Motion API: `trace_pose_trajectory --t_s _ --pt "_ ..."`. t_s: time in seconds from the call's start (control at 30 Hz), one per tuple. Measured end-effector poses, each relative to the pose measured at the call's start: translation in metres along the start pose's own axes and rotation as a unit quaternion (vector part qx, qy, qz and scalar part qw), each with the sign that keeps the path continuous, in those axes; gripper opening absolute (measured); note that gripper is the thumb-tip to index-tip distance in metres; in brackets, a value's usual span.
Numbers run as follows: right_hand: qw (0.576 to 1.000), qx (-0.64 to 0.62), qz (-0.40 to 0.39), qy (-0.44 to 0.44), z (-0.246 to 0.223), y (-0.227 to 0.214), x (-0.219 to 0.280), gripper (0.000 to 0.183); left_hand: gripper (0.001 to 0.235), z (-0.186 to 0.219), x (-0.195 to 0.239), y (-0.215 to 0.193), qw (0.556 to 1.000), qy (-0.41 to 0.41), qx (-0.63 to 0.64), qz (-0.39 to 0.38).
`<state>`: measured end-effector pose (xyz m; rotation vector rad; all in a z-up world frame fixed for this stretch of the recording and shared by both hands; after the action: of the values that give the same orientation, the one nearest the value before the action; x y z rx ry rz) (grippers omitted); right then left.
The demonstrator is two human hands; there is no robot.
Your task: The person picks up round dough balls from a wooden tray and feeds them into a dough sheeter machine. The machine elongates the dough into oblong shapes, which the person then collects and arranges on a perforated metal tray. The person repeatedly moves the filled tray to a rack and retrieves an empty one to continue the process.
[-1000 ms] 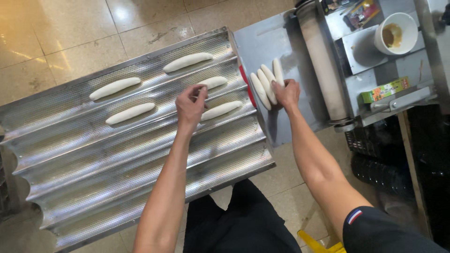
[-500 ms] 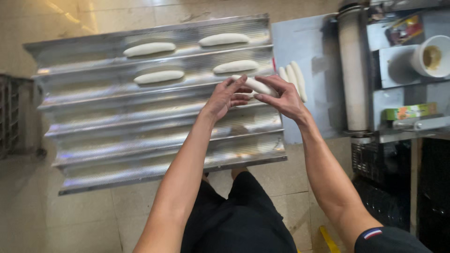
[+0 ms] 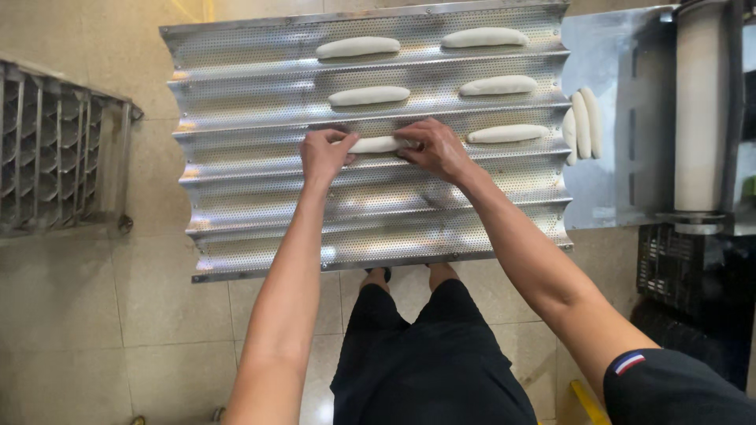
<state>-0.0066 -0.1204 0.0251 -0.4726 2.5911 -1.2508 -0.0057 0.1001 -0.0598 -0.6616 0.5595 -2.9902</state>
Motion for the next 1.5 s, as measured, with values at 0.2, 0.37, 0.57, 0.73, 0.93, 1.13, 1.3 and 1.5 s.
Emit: trace_pose_trajectory --t_s 0.2,0.37,0.57,0.73,0.93,1.13,1.3,1.5 --pt "0.952 -0.162 0.145 0.214 0.117 -0.082 0.055 0.023 0.037 0.069 0.017 -0.010 0.928 0.238 -0.262 0.119" --pt "0.872 -0.069 0.368 0.315 0.290 -0.180 0.153 0.027 0.028 0.110 0.016 0.059 0.954 0.246 -0.156 0.076" --pt "0.856 0.150 0.241 0.432 0.444 -0.145 0.208 0.042 0.032 0.145 0.037 0.221 0.976 0.176 0.009 -0.129" --pt "0.862 -0.029 0.210 0.460 0.450 -0.125 0.196 0.050 0.035 0.157 0.059 0.297 0.971 0.138 0.007 -0.195" --pt "0.909 -0.218 0.248 0.254 0.333 -0.205 0.172 0.050 0.042 0.165 0.071 0.328 0.965 0.130 0.068 -0.218" --pt "0.898 -0.359 -0.039 0.252 0.215 -0.203 0.173 0.047 0.059 0.123 0.087 0.340 0.908 -0.035 0.324 -0.263" --pt "0.962 -0.155 -0.111 0.196 0.146 -0.153 0.163 0.045 0.045 0.069 0.091 0.280 0.933 -0.002 0.292 -0.210" --pt "0.990 -0.004 -0.094 0.108 0.140 -0.129 0.160 0.035 0.039 0.051 0.106 0.233 0.997 0.011 0.010 -0.074"
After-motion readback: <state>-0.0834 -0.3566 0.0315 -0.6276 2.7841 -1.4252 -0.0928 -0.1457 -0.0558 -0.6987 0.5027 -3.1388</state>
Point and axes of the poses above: each hand's wrist, its own x-axis away from the middle knuckle, its own y-axis out of the palm, z = x × y, the point moved 9 cm from there along -x, towards the middle knuckle, and after that the axes turned 8 degrees about y, right-handed, at the moved point
